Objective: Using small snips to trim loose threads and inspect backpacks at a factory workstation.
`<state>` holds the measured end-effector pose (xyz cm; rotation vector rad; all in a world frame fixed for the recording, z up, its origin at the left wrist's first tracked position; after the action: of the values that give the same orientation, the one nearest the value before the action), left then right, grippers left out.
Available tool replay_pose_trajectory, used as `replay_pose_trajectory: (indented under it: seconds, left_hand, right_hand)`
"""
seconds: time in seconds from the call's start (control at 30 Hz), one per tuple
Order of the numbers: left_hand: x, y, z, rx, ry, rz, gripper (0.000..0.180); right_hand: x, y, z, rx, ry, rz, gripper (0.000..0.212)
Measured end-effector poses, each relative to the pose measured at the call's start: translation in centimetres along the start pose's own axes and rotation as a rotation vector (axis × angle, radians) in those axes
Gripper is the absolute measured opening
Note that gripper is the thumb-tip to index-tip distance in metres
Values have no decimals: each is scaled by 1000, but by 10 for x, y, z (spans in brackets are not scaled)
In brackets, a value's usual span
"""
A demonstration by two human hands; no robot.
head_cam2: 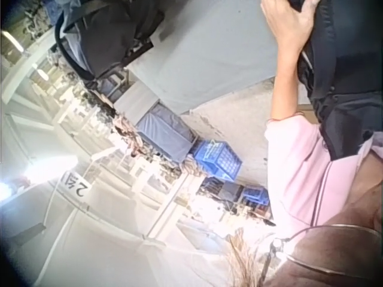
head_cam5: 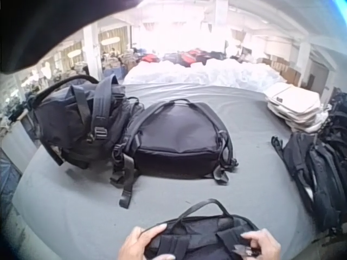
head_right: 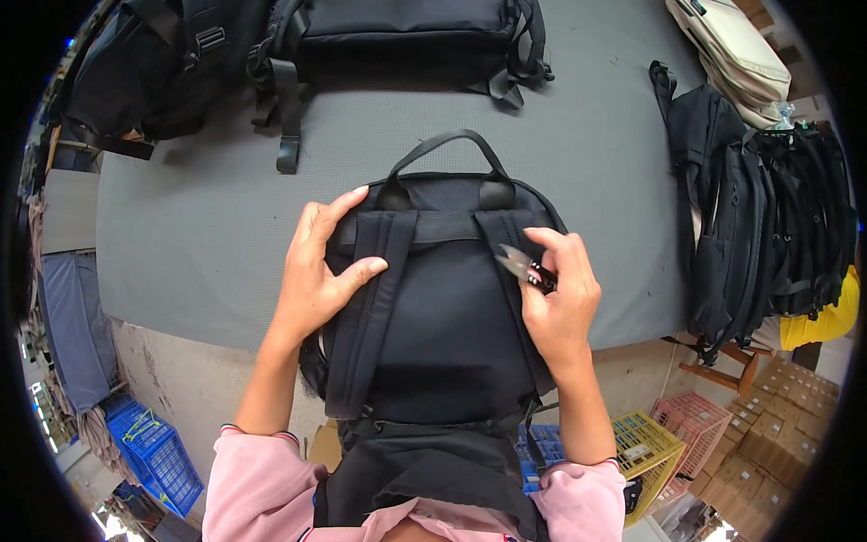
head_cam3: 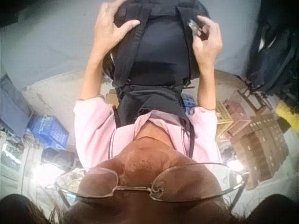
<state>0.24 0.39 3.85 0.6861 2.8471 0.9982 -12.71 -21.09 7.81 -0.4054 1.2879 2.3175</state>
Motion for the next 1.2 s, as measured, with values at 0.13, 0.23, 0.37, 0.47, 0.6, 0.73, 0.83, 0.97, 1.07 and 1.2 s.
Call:
replay_pose_trajectory:
  seconds: [0.13,0.23,0.37,0.47,0.6,0.73,0.83,0.97,1.07,1.2]
  left_hand:
    - [-7,2,-9,-33,79,95,71]
    - [-6,2,-14,-67,59,100,68]
    - [-3,0,-19,-109,41,61,63]
    - [-3,1,-21,-127,-17,-35,58]
    - [0,0,-27,-37,-13,-75,46]
    - [22,2,-40,18,-322,-258,30]
    - [33,1,-51,4,-517,-357,31]
    - [39,3,-60,2,-596,-322,29]
    - [35,-3,-59,12,-583,-253,33]
    - [29,-9,-52,87,-502,-212,39]
  right_hand:
    - [-46,-17,42,-203,253,116,38]
    - [-81,-44,60,-255,326,130,30]
    - [-102,-87,44,-173,341,307,14]
    - [-94,-122,21,-188,140,662,25]
    - [-96,-116,21,-200,54,798,21]
    - [-73,-136,17,-461,-142,1060,26]
    - [-54,-148,10,-670,-327,1150,26]
    - [-36,-145,13,-867,-559,1253,26]
    - [-33,-149,5,-910,-546,1184,31]
    - [-41,-156,-11,-751,-350,1026,31]
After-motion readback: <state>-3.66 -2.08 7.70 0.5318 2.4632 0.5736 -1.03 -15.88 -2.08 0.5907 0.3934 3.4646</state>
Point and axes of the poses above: each hand's wrist, its own x-axis away from the middle knuckle, its own y-axis out of the back of the hand, z = x × y, the point moved 9 cm from there along -x, towards the middle knuckle, and after that the axes turned 15 degrees about y, right-handed, at the moved point
